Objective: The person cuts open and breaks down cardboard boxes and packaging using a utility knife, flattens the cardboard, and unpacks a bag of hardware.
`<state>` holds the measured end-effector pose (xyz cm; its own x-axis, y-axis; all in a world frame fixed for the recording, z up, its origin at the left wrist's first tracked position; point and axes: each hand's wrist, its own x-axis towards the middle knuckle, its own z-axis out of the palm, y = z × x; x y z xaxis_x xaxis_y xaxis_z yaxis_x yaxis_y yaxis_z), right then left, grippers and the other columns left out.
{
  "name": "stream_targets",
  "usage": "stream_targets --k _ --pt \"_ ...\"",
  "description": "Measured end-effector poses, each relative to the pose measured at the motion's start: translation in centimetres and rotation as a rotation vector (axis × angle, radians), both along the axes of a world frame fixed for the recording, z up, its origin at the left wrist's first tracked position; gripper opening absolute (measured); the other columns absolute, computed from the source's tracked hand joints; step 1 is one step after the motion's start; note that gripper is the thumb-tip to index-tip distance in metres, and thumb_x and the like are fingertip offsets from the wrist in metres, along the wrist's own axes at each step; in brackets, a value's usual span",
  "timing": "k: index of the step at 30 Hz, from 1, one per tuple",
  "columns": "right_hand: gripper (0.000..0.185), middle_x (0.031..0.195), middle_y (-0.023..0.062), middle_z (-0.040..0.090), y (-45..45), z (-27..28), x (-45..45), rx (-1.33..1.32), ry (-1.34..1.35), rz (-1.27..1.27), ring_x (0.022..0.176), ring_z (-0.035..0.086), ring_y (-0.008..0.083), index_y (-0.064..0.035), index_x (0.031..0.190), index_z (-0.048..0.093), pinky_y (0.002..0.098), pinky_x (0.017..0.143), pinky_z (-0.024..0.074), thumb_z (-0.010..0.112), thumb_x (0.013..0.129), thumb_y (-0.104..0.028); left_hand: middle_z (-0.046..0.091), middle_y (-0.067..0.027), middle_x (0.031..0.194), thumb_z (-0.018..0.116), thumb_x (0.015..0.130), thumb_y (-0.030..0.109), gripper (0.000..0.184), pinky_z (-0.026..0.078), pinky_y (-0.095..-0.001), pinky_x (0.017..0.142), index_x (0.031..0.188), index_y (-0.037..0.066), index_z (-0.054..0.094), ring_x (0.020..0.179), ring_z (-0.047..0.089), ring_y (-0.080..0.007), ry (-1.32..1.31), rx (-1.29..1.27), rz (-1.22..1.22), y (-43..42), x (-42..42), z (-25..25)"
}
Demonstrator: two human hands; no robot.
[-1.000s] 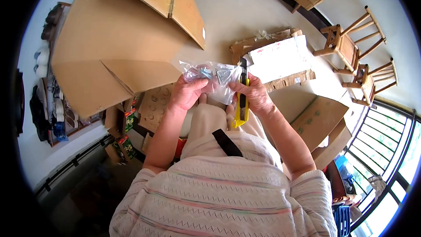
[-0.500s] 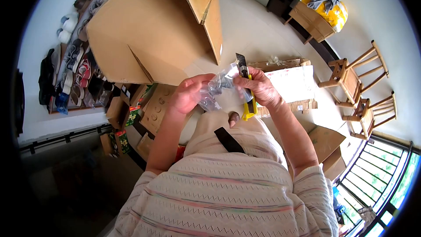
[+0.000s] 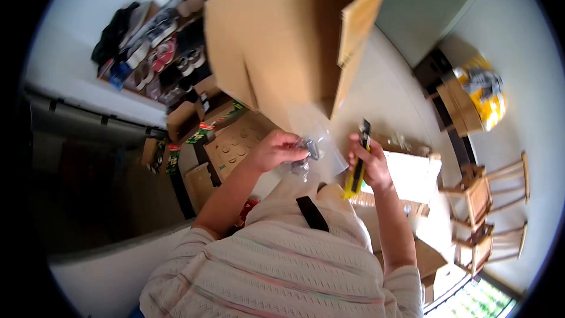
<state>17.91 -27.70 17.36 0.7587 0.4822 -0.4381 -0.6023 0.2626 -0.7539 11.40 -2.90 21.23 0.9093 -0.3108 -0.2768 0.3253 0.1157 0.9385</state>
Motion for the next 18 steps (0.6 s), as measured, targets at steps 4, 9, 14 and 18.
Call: stream_targets --k 4,9,14,18 --pt "0.021 0.067 0.0047 0.049 -1.2 -3.3 -1.2 -0.057 0.121 -0.001 0.056 0.049 0.0146 -0.0058 0.104 0.049 0.0287 0.050 0.0438 0.052 0.083 -0.006 0.063 -0.0040 0.075 0.063 0.079 0.009 0.013 0.046 -0.0234 0.065 0.085 -0.002 0.064 0.070 0.058 -0.0099 -0.067 -0.005 0.199 6.8 -2.8 3.6" --pt "0.020 0.069 0.0023 0.050 -3.6 -8.3 -3.9 -0.061 0.306 -0.164 0.058 0.050 0.0149 -0.0128 0.104 0.049 0.0325 0.052 0.0441 0.054 0.084 -0.013 0.063 -0.0100 0.079 0.055 0.083 0.006 0.012 0.049 -0.0298 0.066 0.090 -0.003 0.060 0.067 0.060 -0.0172 -0.257 -0.349 0.727 15.4 -4.0 5.4" --pt "0.021 0.071 0.0013 0.050 -2.7 -12.7 -4.6 -0.042 0.440 -0.325 0.060 0.051 0.0146 -0.0145 0.103 0.051 0.0328 0.057 0.0446 0.054 0.082 -0.012 0.061 -0.0121 0.085 0.048 0.086 0.002 0.013 0.049 -0.0321 0.071 0.096 -0.001 0.056 0.074 0.060 -0.0222 -0.195 -0.476 1.090 25.6 -2.0 0.3" --pt "0.026 0.074 0.0037 0.052 2.8 -12.3 -3.4 0.000 0.429 -0.357 0.064 0.053 0.0176 -0.0117 0.106 0.049 0.0354 0.060 0.0457 0.051 0.082 -0.005 0.059 -0.0133 0.095 0.045 0.082 -0.002 0.023 0.048 -0.0337 0.076 0.104 -0.001 0.053 0.084 0.059 -0.0237 -0.258 -0.507 1.174 33.7 0.7 -1.3"
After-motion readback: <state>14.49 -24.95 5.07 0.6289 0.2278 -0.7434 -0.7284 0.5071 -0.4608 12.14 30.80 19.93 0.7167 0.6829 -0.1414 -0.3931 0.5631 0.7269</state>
